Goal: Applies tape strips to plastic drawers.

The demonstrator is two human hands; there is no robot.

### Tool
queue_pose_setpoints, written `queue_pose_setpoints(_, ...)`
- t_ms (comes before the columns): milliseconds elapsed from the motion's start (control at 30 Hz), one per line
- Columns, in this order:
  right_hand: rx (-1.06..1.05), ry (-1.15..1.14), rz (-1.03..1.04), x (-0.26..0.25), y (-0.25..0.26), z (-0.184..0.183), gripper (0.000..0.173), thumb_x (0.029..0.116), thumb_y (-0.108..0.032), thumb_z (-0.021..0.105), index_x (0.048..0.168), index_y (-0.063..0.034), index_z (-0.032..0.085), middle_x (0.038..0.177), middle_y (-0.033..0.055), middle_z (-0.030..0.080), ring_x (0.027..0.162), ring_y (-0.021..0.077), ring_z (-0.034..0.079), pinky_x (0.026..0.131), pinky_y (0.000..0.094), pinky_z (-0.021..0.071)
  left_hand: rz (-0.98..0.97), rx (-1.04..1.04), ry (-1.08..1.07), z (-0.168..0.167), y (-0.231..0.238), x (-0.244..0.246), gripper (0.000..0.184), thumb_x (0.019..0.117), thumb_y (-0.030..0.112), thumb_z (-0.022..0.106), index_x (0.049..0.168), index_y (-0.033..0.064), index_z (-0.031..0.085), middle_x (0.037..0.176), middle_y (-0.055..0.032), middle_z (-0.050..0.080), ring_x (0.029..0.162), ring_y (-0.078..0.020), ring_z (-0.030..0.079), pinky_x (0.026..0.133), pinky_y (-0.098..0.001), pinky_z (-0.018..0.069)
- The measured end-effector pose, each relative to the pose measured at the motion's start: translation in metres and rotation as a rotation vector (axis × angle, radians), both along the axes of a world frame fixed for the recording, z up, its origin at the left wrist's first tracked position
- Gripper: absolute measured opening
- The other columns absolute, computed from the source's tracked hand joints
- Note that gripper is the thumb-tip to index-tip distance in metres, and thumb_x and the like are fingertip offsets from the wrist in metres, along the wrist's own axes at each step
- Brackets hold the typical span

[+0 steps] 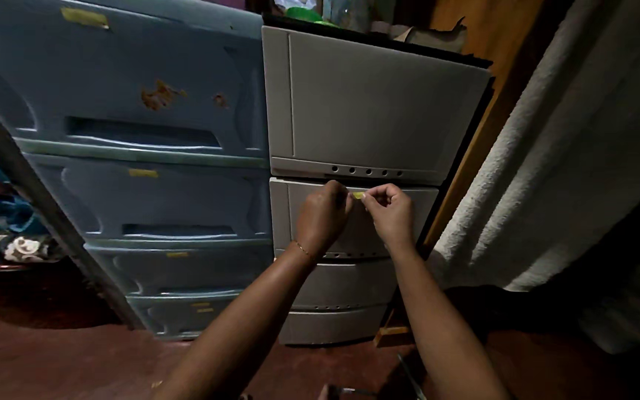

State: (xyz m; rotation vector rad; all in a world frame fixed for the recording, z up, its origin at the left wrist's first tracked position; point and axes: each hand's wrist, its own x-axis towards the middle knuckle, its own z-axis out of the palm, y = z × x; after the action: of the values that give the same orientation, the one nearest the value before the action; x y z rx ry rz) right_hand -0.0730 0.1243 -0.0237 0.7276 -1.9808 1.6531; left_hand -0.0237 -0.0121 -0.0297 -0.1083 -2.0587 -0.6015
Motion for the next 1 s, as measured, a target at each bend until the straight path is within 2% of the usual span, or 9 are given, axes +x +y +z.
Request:
queue_pose_setpoints(133, 0.017, 0.086, -0.035, -0.003, -0.002, -0.005, 0.009, 0.0938, -0.009, 0.073, 0.096, -0.0018, 0.068, 0.081, 0.0052, 0.065, 0.066, 0.0082, 0.059, 0.061, 0.024, 0.0501, 0.018, -0.01, 0.009, -0.001, 0.001, 0.002, 0.014, 0.0976, 0.017, 0.067, 0.099, 0.0032, 0.069, 0.078, -0.0097, 0.068, 0.066, -0.0231, 0.067, 0.06, -0.0445, 0.056)
queue_pose_setpoints(367, 0.025, 0.067, -0.084, -0.002, -0.005, -0.007, 0.011, 0.0954, -0.014, 0.072, 0.097, -0.0049, 0.067, 0.08, 0.0027, 0.064, 0.064, 0.0065, 0.057, 0.059, 0.0228, 0.0486, 0.041, -0.015, 0.056, -0.006, 0.002, -0.002, 0.011, 0.0964, 0.015, 0.067, 0.097, 0.0038, 0.067, 0.079, -0.0097, 0.068, 0.066, -0.0235, 0.068, 0.058, -0.0433, 0.0556)
queue_pose_setpoints(500, 0.031, 0.068, -0.101, -0.001, -0.006, -0.007, 0.011, 0.0959, -0.015, 0.071, 0.096, -0.0052, 0.066, 0.08, 0.0029, 0.064, 0.063, 0.0068, 0.056, 0.058, 0.0231, 0.0476, 0.058, -0.002, 0.052, -0.005, 0.004, -0.004, 0.013, 0.0966, 0.015, 0.067, 0.098, 0.0026, 0.068, 0.082, -0.0112, 0.069, 0.07, -0.0253, 0.069, 0.061, -0.0453, 0.0564)
queue_pose_setpoints(1000, 0.017, 0.081, -0.103, -0.002, -0.007, -0.009, 0.011, 0.0958, -0.016, 0.071, 0.096, -0.0064, 0.066, 0.079, 0.0017, 0.062, 0.061, 0.0057, 0.054, 0.056, 0.0215, 0.0458, 0.099, -0.009, 0.08, -0.004, 0.007, -0.008, 0.012, 0.0936, 0.015, 0.068, 0.095, 0.0031, 0.068, 0.078, -0.0106, 0.068, 0.067, -0.0256, 0.068, 0.057, -0.045, 0.0543)
